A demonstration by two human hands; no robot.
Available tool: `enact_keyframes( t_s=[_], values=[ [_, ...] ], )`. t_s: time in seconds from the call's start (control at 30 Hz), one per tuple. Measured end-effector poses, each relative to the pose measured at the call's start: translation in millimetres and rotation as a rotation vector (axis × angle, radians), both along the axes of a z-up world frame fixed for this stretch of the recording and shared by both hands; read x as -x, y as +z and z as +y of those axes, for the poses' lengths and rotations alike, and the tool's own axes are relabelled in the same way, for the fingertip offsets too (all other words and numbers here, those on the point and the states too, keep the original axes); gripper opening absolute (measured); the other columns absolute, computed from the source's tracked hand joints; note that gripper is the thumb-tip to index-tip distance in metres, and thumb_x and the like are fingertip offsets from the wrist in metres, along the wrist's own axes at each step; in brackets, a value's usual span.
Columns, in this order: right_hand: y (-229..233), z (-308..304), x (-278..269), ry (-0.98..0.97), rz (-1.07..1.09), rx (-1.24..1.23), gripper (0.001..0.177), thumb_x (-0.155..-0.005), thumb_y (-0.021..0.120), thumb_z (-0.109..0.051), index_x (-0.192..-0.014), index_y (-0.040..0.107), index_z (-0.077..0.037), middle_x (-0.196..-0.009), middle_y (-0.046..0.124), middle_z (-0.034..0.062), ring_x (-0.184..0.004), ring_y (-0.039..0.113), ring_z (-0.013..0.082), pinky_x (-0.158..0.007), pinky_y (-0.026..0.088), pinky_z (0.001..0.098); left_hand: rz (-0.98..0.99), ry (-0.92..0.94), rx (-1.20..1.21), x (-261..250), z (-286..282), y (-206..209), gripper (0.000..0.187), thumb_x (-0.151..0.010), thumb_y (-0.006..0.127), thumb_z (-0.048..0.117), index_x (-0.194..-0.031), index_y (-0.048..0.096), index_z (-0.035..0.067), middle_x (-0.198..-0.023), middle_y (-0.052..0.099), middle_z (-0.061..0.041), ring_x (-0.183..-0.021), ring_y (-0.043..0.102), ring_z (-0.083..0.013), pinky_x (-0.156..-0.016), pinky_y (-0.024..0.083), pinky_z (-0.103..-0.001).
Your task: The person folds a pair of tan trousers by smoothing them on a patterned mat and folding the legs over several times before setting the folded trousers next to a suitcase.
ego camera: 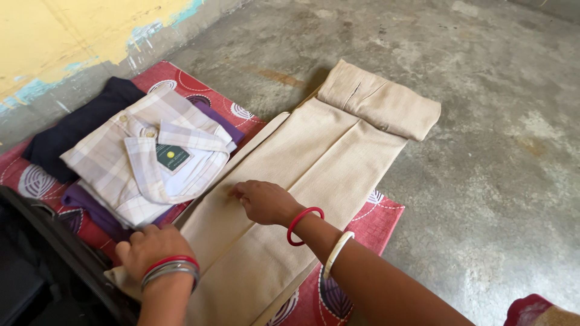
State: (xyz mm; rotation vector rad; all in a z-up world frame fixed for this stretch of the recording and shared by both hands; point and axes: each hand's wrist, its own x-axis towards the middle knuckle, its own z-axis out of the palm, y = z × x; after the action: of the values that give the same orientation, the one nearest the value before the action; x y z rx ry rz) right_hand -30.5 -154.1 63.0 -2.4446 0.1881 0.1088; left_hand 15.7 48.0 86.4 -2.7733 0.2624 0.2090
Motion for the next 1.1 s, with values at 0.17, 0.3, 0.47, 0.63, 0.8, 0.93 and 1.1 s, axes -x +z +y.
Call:
enact_keyframes(
  t_s=[0.17, 0.3, 0.47, 0.63, 0.8, 0.93, 1.1],
  values=[
    [5, -7, -7, 0.01, -0.059, 0.093, 0.042, -0.091, 0.051, -0.007, -0.131, 0.063, -0.014, -0.133, 0.063, 0.0115, -0.118, 0.064, 0.0317, -0.101, 0.049, 0.0435, 0.097, -0.067, 0.136, 6, -4, 20, 0.039, -0.086, 0.064, 0.041, -0.118, 0.071, 0.021, -0.129, 0.067, -0.004, -0.124, 0.061, -0.0236, -0.099, 0.049, -0.042],
    [26, -3, -10, -0.008, -0.024, 0.098, 0.064, -0.08, 0.051, 0.006, -0.139, 0.055, -0.019, -0.144, 0.052, 0.0087, -0.118, 0.063, 0.0305, -0.1, 0.05, 0.0422, 0.205, -0.074, 0.287, 7, 3, 15, 0.039, -0.09, 0.061, 0.034, -0.126, 0.068, 0.021, -0.119, 0.075, -0.012, -0.111, 0.071, -0.0321, -0.096, 0.056, -0.046],
    [40, -6, -19, -0.037, 0.045, 0.068, 0.07, -0.079, 0.049, 0.011, -0.14, 0.053, -0.023, -0.148, 0.05, 0.0021, -0.122, 0.062, 0.0282, -0.098, 0.053, 0.0405, 0.187, -0.005, 0.392, 6, 13, 11, 0.049, -0.087, 0.062, 0.029, -0.135, 0.061, 0.024, -0.122, 0.073, -0.01, -0.113, 0.07, -0.0339, -0.095, 0.056, -0.049],
    [28, -2, -30, 0.005, 0.009, 0.09, 0.067, -0.078, 0.048, 0.014, -0.131, 0.063, -0.024, -0.145, 0.054, -0.0014, -0.126, 0.062, 0.0248, -0.102, 0.051, 0.0383, 0.228, 0.03, 0.11, 8, 13, 28, 0.038, -0.091, 0.062, 0.036, -0.127, 0.066, 0.023, -0.126, 0.074, -0.001, -0.12, 0.07, -0.0252, -0.103, 0.054, -0.046],
    [27, -7, -39, -0.044, 0.173, 0.319, 0.056, -0.09, 0.051, 0.005, -0.141, 0.051, -0.018, -0.144, 0.048, 0.0076, -0.114, 0.066, 0.0307, -0.096, 0.054, 0.0439, 0.34, 0.161, 0.022, -6, 17, 33, 0.044, -0.093, 0.06, 0.038, -0.135, 0.061, 0.023, -0.129, 0.074, -0.008, -0.122, 0.07, -0.0269, -0.104, 0.053, -0.041],
    [17, -16, -42, -0.102, 0.087, 0.289, 0.035, -0.096, 0.051, -0.004, -0.131, 0.056, -0.009, -0.132, 0.054, 0.0103, -0.11, 0.067, 0.0322, -0.095, 0.053, 0.0454, 0.342, 0.23, 0.04, -17, 23, 25, 0.047, -0.097, 0.055, 0.036, -0.14, 0.06, 0.018, -0.133, 0.072, -0.012, -0.125, 0.069, -0.0286, -0.107, 0.049, -0.043],
    [-5, -8, -50, -0.163, -0.217, 0.271, 0.021, -0.093, 0.053, -0.001, -0.111, 0.063, -0.006, -0.12, 0.061, 0.0118, -0.105, 0.067, 0.0335, -0.091, 0.052, 0.0444, 0.489, 0.209, -0.051, -44, 25, 26, 0.045, -0.096, 0.061, 0.032, -0.138, 0.073, 0.02, -0.14, 0.07, -0.009, -0.131, 0.067, -0.0288, -0.109, 0.053, -0.043]
  ],
)
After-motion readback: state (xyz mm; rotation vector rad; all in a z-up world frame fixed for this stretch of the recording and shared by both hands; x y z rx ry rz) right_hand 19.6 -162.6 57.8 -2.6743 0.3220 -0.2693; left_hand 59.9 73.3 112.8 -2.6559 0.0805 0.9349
